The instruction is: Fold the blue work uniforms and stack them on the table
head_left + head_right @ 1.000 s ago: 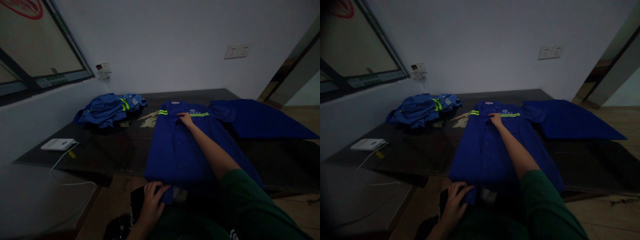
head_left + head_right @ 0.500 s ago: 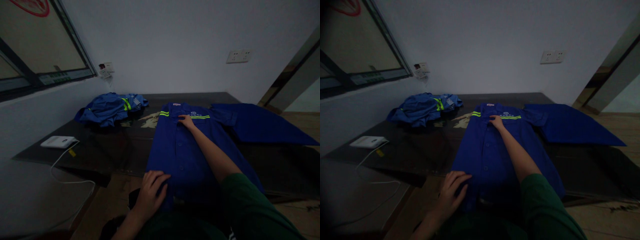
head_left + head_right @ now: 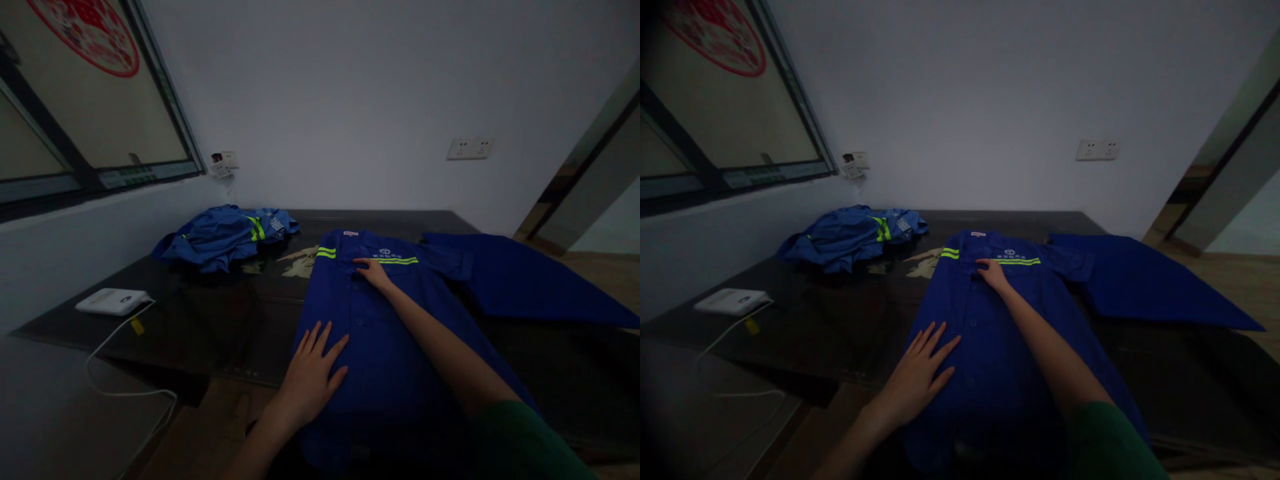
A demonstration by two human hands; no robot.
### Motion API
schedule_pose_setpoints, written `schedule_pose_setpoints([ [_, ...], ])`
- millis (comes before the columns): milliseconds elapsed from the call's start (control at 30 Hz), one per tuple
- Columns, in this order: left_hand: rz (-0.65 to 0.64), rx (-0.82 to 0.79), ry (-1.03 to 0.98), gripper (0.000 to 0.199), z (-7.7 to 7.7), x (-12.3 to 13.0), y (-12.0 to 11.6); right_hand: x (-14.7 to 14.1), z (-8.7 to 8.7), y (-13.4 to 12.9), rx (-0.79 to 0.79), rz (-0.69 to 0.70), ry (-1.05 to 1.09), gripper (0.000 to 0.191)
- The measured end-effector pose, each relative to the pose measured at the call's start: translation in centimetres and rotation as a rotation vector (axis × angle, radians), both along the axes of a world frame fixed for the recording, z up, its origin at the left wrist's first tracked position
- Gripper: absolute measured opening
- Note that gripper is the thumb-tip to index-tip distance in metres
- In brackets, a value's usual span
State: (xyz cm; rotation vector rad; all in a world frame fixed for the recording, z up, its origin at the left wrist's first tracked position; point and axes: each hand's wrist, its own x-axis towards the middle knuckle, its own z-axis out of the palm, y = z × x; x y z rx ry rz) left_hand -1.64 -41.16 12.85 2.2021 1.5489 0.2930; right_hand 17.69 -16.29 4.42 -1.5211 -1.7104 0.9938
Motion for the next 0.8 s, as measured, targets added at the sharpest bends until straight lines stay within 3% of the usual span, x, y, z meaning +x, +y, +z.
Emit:
schedule_pose_setpoints([
  [67,0.015,-0.016,-0.023,0.046,1.2,-0.3,1.3,0.2,0.1,-0.1,-0.011,0.016,0.014,0.034],
  [133,0.031,0.001,-0.031,0.041,2.6,-0.6,4.6,0.7,0.2,0.1,-0.023,0.018,0.025,0.033],
  [200,0.019,0.064,-0.059,0.034,3.3,-0.8,9.8,1.2,0.2,0.7,-0.034,0.012,0.030,0.032],
  [267,-0.015,0.114,-0.146,0.028,2.8,-1.1,16.1,1.8,0.1,1.2,-0.042,0.010,0.029,0.032],
  [367,0.127,0.080,-0.189,0.026,-0.1,-1.5,25.4,2.4,-0.3,1.5,-0.055,0.026,0.028,0.033],
  [467,0.283,0.031,-0.153,0.031,-3.9,-2.2,32.3,2.7,-1.2,1.1,-0.034,0.047,0.053,0.036],
  [600,0.285,0.052,-0.135,0.041,-7.6,-2.8,38.0,2.7,-2.4,0.5,0.064,0.051,0.112,0.039],
  [800,0.051,0.033,-0.167,0.049,-11.0,-2.0,44.0,2.6,-3.0,0.8,0.015,0.015,0.198,0.037],
])
